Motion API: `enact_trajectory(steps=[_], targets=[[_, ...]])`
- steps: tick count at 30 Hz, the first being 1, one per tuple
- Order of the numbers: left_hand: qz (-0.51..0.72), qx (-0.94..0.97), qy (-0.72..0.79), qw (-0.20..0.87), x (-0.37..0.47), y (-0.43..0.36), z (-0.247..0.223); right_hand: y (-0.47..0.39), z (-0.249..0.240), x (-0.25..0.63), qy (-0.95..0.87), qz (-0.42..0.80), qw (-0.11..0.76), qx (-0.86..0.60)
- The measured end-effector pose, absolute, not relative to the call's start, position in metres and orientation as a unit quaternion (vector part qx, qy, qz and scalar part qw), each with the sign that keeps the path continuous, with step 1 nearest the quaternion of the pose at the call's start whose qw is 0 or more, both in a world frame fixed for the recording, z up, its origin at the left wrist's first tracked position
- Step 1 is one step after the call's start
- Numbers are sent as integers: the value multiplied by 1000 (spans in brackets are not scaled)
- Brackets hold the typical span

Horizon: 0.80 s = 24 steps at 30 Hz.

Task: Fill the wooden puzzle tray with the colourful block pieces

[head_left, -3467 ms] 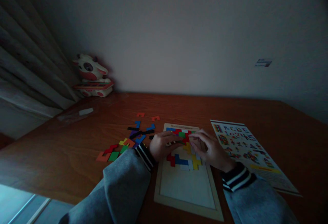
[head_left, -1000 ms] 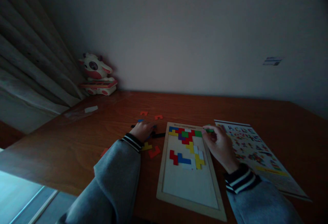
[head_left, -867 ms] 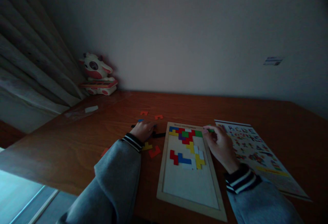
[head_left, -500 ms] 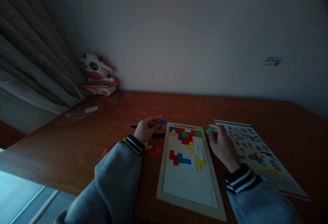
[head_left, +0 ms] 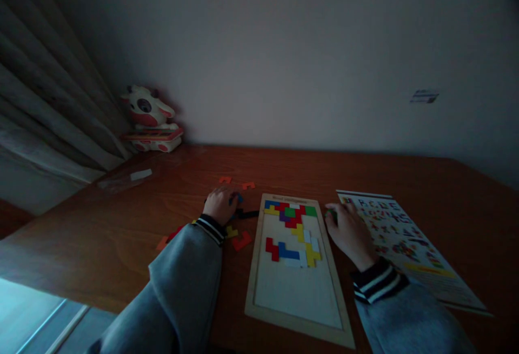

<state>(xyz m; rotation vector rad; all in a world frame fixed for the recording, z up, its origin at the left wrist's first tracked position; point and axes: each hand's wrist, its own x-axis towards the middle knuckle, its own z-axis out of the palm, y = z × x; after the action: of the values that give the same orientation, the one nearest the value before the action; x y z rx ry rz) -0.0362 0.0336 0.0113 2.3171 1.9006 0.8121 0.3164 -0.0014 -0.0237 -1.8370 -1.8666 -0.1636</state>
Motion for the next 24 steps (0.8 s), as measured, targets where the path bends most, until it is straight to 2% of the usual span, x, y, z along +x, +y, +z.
enact_trajectory(steps=[7,24], targets=[[215,810,544,-25,-23,45,5,-2,-22,315,-682,-69,273,-675],[217,837,501,18,-24,50,0,2,-12,311,-677,-2,430,-597]])
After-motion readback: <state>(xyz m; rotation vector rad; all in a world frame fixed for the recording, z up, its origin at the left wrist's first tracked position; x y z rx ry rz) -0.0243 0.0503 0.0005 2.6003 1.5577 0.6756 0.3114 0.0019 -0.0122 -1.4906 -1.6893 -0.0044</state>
